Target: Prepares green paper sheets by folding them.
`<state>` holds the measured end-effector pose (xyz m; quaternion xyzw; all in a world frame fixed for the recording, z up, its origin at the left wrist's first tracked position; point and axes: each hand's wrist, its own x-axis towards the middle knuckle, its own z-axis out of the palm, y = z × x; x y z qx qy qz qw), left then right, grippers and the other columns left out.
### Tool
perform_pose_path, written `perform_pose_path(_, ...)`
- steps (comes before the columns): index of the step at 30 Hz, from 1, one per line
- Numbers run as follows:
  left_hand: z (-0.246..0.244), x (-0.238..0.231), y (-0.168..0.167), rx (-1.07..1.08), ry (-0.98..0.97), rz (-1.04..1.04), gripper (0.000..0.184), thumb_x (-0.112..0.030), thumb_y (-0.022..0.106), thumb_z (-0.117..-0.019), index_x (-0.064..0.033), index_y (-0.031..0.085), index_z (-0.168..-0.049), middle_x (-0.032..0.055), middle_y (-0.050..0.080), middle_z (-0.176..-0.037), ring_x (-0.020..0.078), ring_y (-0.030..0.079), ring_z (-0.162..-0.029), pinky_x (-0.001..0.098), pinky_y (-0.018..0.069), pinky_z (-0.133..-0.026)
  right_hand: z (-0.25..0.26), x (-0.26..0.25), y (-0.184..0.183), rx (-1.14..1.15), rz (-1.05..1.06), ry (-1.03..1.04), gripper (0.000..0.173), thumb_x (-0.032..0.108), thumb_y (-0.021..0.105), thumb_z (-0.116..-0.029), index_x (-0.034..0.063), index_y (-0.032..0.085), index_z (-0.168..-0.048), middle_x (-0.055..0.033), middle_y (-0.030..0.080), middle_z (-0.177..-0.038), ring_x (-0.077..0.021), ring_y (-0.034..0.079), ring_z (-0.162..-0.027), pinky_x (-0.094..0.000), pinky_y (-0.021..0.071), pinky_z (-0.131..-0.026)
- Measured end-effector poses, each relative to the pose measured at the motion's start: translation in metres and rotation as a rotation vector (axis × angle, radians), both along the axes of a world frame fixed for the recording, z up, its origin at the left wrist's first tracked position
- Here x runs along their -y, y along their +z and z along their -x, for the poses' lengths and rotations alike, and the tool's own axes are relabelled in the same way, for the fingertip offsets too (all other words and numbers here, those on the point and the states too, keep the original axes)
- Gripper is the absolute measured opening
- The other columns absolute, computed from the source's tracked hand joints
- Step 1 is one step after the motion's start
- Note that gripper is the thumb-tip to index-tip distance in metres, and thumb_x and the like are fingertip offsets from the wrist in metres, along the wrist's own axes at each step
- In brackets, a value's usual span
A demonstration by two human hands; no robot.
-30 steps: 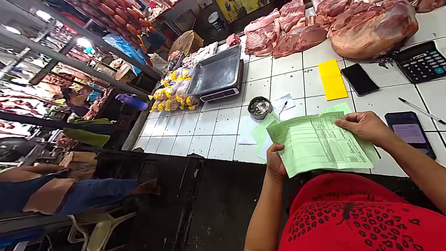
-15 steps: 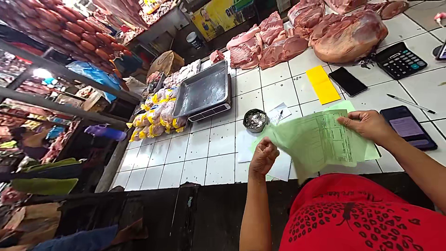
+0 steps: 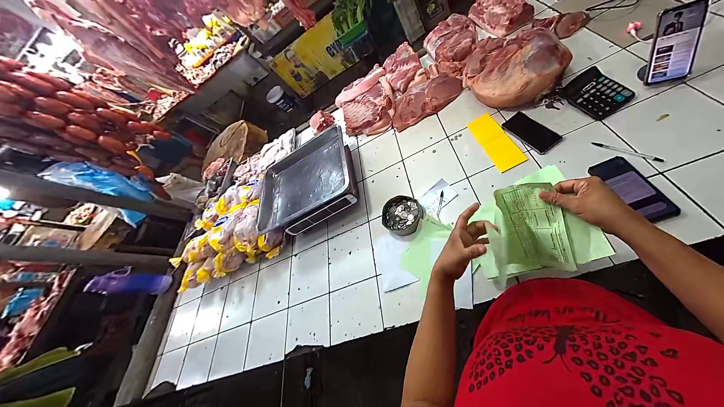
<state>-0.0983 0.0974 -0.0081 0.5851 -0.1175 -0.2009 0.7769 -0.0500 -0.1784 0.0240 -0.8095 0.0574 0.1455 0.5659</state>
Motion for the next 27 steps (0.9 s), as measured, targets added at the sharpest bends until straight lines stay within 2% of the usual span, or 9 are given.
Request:
perform_pose_path(3, -0.004, 0.017, -0.008, -0.069, 0.005, -0.015, 0.130, -0.050, 0.086, -0.0709, 0.0031, 0.004, -0.156, 0.0132, 0.049, -0.145, 0.0151, 0.059, -0.123, 0.0355, 0.0527, -0.100, 0.003, 0.000, 0.004, -0.040, -0.038, -0.013, 0.023, 0.018, 0.068, -0.0997, 0.0000, 0.068, -0.085, -0.0054, 0.065, -0.069, -0.0075, 0.061, -0.060, -0.0267, 0.0545, -0.062)
perform_pose_path(7, 0.009, 0.043, -0.002, -0.181, 0.129, -0.166, 0.076, 0.004, 0.072, -0.0818, 0.0107, 0.029, -0.144, 0.0147, 0.063, -0.119, 0.0126, 0.067, -0.104, 0.0324, 0.0563, -0.095, 0.007, -0.001, 0.009, -0.069, -0.085, -0.058, 0.022, 0.015, 0.068, -0.0999, 0.0002, 0.066, -0.084, -0.0035, 0.064, -0.067, -0.0051, 0.061, -0.057, -0.0227, 0.0544, -0.060)
perform_pose_path(11, 0.006, 0.054, -0.005, -0.203, 0.366, -0.237, 0.041, 0.004, 0.060, -0.0967, 0.0102, 0.047, -0.135, 0.0121, 0.072, -0.100, 0.0124, 0.072, -0.083, 0.0324, 0.0606, -0.080, 0.006, 0.008, 0.003, -0.066, -0.057, -0.093, 0.024, 0.018, 0.067, -0.1008, -0.0009, 0.068, -0.087, -0.0054, 0.065, -0.069, -0.0071, 0.061, -0.059, -0.0250, 0.0542, -0.061)
perform_pose_path(14, 0.007, 0.053, -0.008, -0.059, 0.489, -0.372, 0.052, 0.002, 0.056, -0.0998, 0.0070, 0.037, -0.148, 0.0135, 0.071, -0.093, 0.0119, 0.069, -0.074, 0.0316, 0.0593, -0.072, 0.007, 0.013, 0.003, -0.080, -0.050, -0.087, 0.024, 0.019, 0.066, -0.1011, -0.0012, 0.068, -0.088, -0.0060, 0.065, -0.069, -0.0077, 0.062, -0.059, -0.0254, 0.0549, -0.061)
perform_pose_path(16, 0.009, 0.056, -0.011, 0.079, 0.551, -0.473, 0.054, 0.002, 0.048, -0.1019, 0.0045, 0.032, -0.153, 0.0157, 0.068, -0.099, 0.0130, 0.069, -0.079, 0.0321, 0.0588, -0.075, 0.009, 0.012, 0.005, -0.095, -0.070, -0.066, 0.024, 0.018, 0.066, -0.1010, -0.0011, 0.067, -0.086, -0.0052, 0.064, -0.068, -0.0071, 0.062, -0.058, -0.0240, 0.0545, -0.060)
perform_pose_path(19, 0.013, 0.065, -0.009, 0.177, 0.609, -0.563, 0.037, -0.002, 0.032, -0.1064, 0.0095, 0.048, -0.137, 0.0228, 0.065, -0.121, 0.0179, 0.067, -0.099, 0.0349, 0.0553, -0.088, 0.012, 0.010, 0.008, -0.117, -0.111, -0.035, 0.022, 0.016, 0.066, -0.1011, -0.0005, 0.067, -0.087, -0.0038, 0.065, -0.068, -0.0051, 0.062, -0.058, -0.0217, 0.0549, -0.060)
perform_pose_path(21, 0.019, 0.071, -0.002, 0.128, 0.590, -0.587, 0.038, -0.013, 0.040, -0.1071, 0.0108, 0.047, -0.136, 0.0247, 0.060, -0.127, 0.0210, 0.064, -0.106, 0.0371, 0.0524, -0.091, 0.013, 0.012, 0.009, -0.113, -0.118, 0.006, 0.022, 0.016, 0.066, -0.1008, 0.0003, 0.066, -0.085, -0.0031, 0.064, -0.067, -0.0048, 0.062, -0.058, -0.0220, 0.0543, -0.060)
perform_pose_path(24, 0.026, 0.081, 0.008, -0.004, 0.559, -0.637, 0.060, -0.021, 0.079, -0.0886, 0.0063, 0.051, -0.133, 0.0224, 0.066, -0.117, 0.0228, 0.070, -0.095, 0.0405, 0.0580, -0.084, 0.014, 0.020, 0.011, -0.087, -0.118, 0.072, 0.023, 0.015, 0.067, -0.1004, 0.0016, 0.066, -0.082, -0.0026, 0.064, -0.065, -0.0054, 0.062, -0.058, -0.0224, 0.0538, -0.059)
perform_pose_path(27, 0.033, 0.090, 0.007, -0.002, 0.568, -0.707, 0.046, -0.019, 0.084, -0.0835, 0.0047, 0.062, -0.116, 0.0175, 0.070, -0.101, 0.0204, 0.070, -0.085, 0.0388, 0.0577, -0.079, 0.016, 0.026, 0.011, -0.044, -0.088, 0.139, 0.024, 0.015, 0.069, -0.0993, 0.0028, 0.065, -0.079, -0.0017, 0.063, -0.064, -0.0045, 0.060, -0.057, -0.0221, 0.0525, -0.059)
